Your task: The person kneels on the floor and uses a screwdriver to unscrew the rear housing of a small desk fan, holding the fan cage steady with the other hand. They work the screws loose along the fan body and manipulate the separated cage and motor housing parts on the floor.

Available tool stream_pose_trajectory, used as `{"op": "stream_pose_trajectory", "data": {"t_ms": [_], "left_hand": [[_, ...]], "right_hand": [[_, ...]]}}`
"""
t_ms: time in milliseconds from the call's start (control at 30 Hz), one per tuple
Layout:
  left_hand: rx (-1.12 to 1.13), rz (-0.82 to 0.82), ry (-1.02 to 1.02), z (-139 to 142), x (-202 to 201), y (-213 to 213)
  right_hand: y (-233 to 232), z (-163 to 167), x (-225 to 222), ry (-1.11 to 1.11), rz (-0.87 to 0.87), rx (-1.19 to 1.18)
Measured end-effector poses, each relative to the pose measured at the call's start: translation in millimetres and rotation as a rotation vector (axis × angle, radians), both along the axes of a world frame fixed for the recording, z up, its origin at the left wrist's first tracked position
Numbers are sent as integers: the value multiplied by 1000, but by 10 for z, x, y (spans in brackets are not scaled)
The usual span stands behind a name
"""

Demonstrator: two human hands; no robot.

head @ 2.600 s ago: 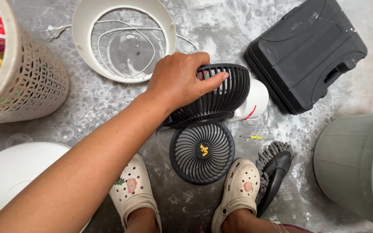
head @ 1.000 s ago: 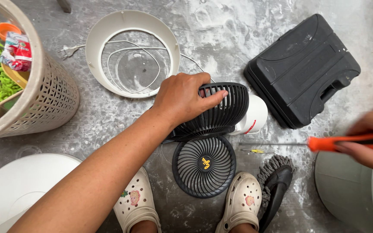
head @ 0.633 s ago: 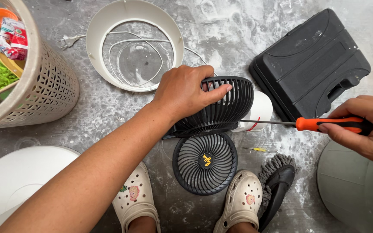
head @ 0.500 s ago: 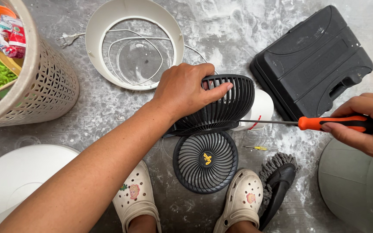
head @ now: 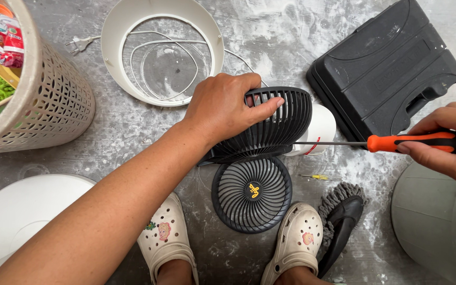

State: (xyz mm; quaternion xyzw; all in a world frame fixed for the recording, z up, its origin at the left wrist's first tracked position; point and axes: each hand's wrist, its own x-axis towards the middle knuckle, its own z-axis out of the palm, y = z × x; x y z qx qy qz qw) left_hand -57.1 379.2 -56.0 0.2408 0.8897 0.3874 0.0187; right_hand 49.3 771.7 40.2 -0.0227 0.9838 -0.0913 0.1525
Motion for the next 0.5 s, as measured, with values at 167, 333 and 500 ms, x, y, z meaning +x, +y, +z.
{"op": "stream_pose_trajectory", "data": {"t_ms": [167, 333, 500], "left_hand": [[2, 5, -11, 3, -5, 4], [-7, 3, 7, 2, -9, 7], [-8, -3, -6, -1, -19, 16]], "right_hand": [[0, -13, -8, -3, -6, -21], [84, -51, -2, -26, -41, -60], [175, -97, 19, -74, -111, -45]]}}
